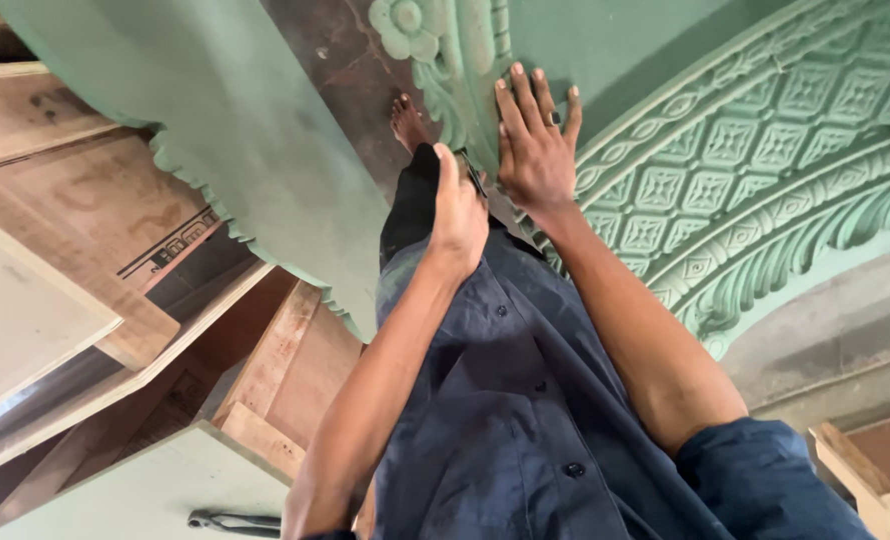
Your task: The person smooths the surface of a large, light green carved wooden panel using a sanding block. They work along the edges and detailed floral patterns, moving the block back and forth to refine the finish.
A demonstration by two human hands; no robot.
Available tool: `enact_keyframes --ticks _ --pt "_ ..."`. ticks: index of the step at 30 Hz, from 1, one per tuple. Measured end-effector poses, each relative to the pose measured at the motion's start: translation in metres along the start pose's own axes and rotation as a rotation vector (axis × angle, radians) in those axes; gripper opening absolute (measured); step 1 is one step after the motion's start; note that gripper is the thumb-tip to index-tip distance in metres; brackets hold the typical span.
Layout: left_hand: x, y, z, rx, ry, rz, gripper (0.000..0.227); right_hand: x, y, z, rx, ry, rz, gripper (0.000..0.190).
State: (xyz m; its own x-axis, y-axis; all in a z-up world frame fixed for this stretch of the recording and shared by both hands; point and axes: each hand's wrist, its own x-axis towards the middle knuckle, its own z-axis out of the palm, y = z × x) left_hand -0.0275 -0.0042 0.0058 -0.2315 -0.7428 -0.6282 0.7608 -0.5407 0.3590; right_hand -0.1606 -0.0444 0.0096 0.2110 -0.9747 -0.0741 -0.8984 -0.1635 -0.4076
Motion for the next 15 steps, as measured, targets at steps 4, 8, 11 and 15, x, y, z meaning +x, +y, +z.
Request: enact_keyframes --ticks 4,8,11,15 --pt "0.003 0.006 -0.004 0.236 0.113 -0.057 0.088 -0.004 -0.004 0.000 0.012 -0.006 -0.014 0.047" --pt "0.013 0.014 -0.008 0.458 0.075 -0.106 0.094 -0.002 -0.002 -0.001 -0.002 -0.019 -0.002 0.049" --pt "0.013 0.018 -0.011 0.495 0.133 -0.212 0.094 -0.004 -0.003 -0.001 -0.008 -0.024 -0.004 0.048" --pt "0.014 0.020 -0.009 0.473 0.117 -0.259 0.095 -0.002 -0.001 -0.001 -0.008 -0.024 -0.010 0.049"
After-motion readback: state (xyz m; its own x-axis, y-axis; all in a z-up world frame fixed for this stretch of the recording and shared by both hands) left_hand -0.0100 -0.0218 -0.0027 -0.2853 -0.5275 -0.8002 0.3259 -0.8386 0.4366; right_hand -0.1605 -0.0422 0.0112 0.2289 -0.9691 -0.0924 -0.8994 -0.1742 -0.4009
